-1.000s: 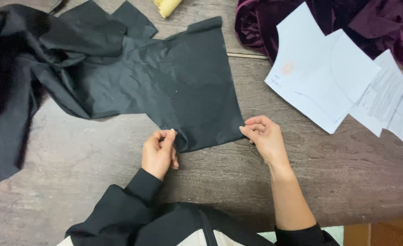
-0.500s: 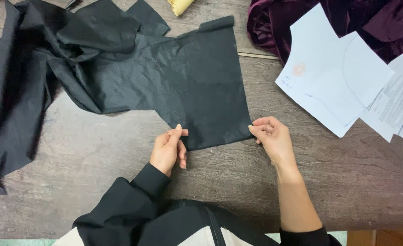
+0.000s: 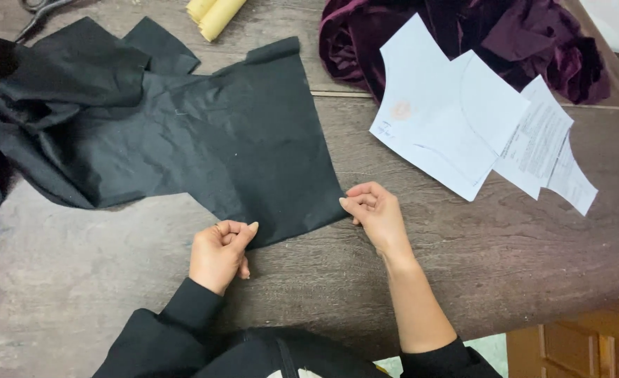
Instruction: The person folds a piece of black fabric on a table, smooths it out, and places a paper pattern on top. They then pick up a small container, open it, and handle a small white object inside before placing the pattern back on the fabric.
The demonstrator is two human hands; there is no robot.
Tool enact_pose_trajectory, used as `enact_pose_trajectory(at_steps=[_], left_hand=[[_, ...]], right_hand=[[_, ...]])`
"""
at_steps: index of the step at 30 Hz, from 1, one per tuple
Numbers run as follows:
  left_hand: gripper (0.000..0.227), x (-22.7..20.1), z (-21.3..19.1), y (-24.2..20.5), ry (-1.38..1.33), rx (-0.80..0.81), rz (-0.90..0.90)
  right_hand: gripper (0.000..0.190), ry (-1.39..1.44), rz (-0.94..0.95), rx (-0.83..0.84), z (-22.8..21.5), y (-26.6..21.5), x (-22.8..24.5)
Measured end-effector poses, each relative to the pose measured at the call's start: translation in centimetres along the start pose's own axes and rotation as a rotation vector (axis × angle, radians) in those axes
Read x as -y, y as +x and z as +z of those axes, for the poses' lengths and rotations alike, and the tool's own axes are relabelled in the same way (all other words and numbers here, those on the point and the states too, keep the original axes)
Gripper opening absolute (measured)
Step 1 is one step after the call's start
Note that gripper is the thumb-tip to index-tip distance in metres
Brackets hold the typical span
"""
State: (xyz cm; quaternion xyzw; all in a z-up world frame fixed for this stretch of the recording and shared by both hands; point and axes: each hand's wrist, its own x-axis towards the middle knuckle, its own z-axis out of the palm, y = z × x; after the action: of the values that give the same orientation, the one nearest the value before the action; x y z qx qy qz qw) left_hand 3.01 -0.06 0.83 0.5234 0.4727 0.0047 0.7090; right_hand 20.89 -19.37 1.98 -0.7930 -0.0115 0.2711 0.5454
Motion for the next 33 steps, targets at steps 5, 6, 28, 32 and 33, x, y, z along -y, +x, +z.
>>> enact_pose_trajectory(at_steps=[5, 6, 28, 32, 33], left_hand=[[0.020, 0.3, -0.2, 0.0, -0.014, -0.005, 0.009], [0.019, 0.2, -0.2, -0.2, 0.007, -0.002, 0.009], [0.030, -0.8, -0.5, -0.7, 0.267, 0.055, -0.098], [0.030, -0.9, -0.5, -0.8, 0.291, 0.049, -0.058], [0.030, -1.0, -0.5, -0.9, 0.318, 0.051, -0.053]], right_hand=[[0.021, -0.010, -0.005, 0.004, -0.1, -0.5, 0.7], [0.021, -0.010, -0.004, 0.002, -0.1, -0.5, 0.6], [0.007, -0.196, 0.118, 0.068, -0.3, -1.5, 2.1], [0.006, -0.218, 0.136, 0.063, -0.2, -1.5, 2.3], [0.007, -0.229, 0.129, 0.060, -0.1, -1.5, 2.3]])
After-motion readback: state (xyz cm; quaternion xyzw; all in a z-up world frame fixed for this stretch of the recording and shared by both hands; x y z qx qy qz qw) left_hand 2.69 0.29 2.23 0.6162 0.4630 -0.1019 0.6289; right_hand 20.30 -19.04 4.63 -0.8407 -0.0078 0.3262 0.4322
